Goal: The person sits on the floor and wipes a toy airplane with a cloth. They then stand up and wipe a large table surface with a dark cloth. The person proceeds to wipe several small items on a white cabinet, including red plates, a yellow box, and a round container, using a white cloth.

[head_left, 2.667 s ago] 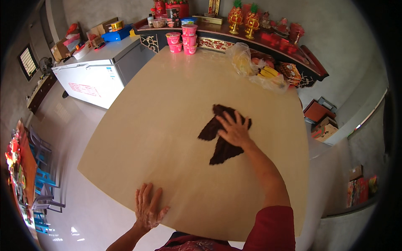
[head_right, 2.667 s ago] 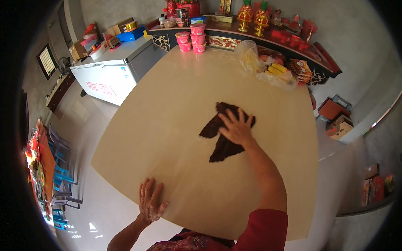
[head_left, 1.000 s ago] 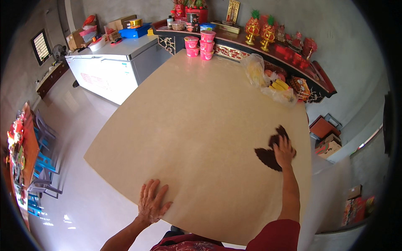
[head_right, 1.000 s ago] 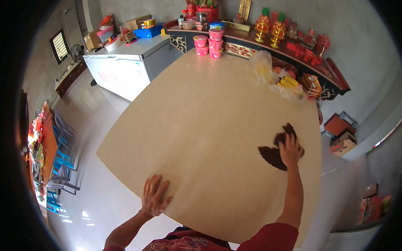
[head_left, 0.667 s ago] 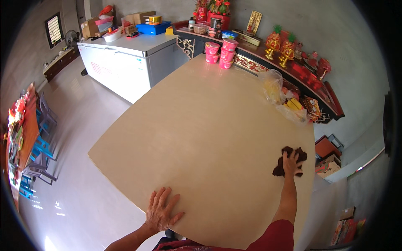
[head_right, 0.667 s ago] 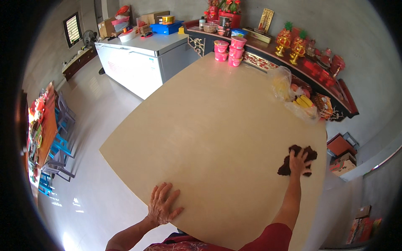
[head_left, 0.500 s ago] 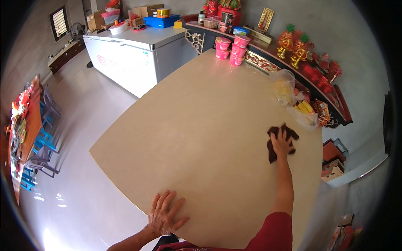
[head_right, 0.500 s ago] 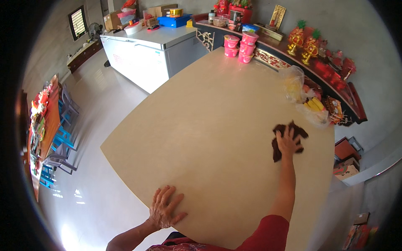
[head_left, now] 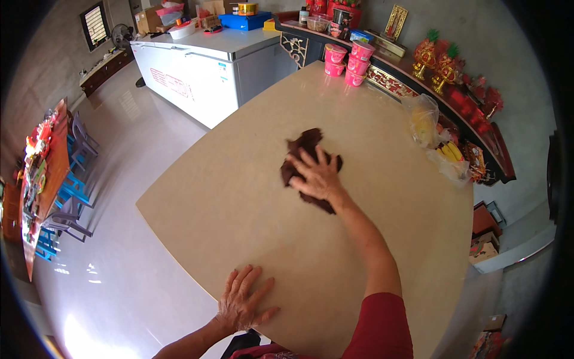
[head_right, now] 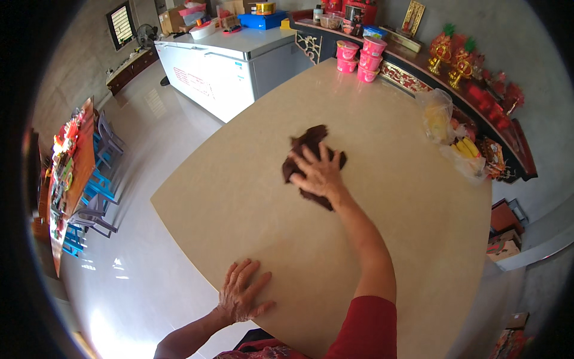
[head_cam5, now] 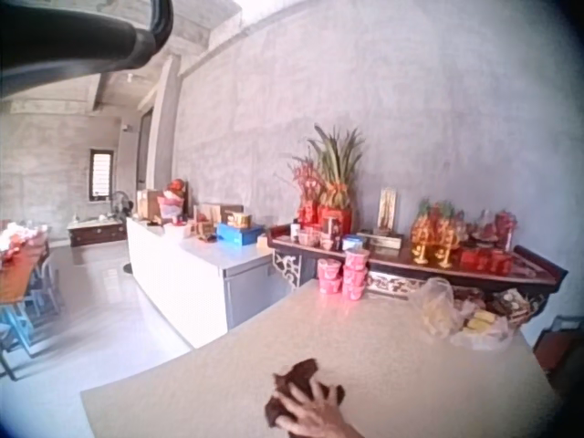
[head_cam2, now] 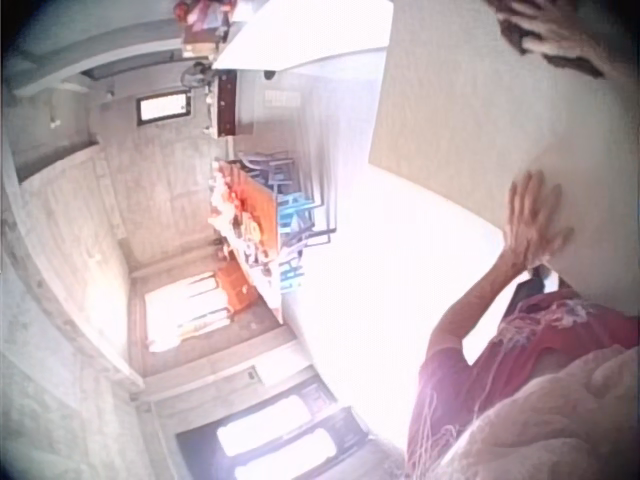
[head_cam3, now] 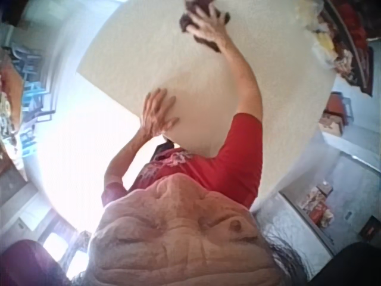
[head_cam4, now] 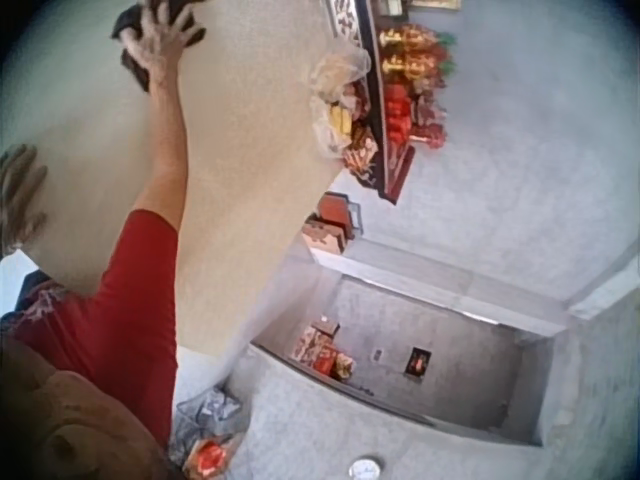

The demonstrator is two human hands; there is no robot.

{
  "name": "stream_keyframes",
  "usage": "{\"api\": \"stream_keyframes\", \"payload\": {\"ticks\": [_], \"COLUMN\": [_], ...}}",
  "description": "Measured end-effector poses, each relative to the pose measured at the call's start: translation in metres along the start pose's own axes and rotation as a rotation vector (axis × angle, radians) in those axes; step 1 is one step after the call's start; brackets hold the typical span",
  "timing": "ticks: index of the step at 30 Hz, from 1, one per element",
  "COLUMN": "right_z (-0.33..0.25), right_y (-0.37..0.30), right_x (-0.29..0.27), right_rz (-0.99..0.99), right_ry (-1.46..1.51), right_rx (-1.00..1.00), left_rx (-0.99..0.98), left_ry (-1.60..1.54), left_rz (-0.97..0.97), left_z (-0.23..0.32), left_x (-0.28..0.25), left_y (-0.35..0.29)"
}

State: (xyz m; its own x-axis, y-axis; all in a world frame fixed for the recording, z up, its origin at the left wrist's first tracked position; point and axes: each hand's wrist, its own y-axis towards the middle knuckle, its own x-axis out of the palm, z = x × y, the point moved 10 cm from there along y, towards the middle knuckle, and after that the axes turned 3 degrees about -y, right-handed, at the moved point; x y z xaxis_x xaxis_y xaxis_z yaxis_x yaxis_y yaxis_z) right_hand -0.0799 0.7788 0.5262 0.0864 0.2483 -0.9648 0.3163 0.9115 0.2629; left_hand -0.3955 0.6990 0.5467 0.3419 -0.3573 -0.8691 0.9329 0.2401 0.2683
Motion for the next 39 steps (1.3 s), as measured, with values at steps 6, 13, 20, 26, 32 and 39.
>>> {"api": "stream_keyframes", "payload": {"ticks": [6,13,20,26,32,39], "right_z": [-0.143,-0.202,-0.148,-0.062,-0.007,-0.019], "right_y": [-0.102,-0.260,-0.219,-0.079,0.049,0.121], "right_x": [-0.047,-0.106,-0.085,-0.026,0.018,0.039], "right_rz": [-0.078,-0.187,-0.215,-0.134,-0.234,-0.124], "right_ry": [0.049,0.289,0.166,0.020,-0.043,-0.082], "right_rx": [-0.365,-0.448,-0.444,-0.210,0.118,0.168], "left_rx": [-0.068,0.008,-0.010,0.002,-0.008,-0.008], "left_ry": [-0.089,-0.160,-0.049,-0.049,-0.021,-0.015], "left_rz": [0.012,-0.059,-0.129,-0.059,0.028,0.068], "left_z": [-0.006,0.001,0.001,0.000,-0.004,-0.003], "left_x": [0.003,0.005,0.014,0.006,-0.001,-0.003], "left_y": [-0.011,-0.011,-0.010,-0.009,-0.012,-0.012]}}
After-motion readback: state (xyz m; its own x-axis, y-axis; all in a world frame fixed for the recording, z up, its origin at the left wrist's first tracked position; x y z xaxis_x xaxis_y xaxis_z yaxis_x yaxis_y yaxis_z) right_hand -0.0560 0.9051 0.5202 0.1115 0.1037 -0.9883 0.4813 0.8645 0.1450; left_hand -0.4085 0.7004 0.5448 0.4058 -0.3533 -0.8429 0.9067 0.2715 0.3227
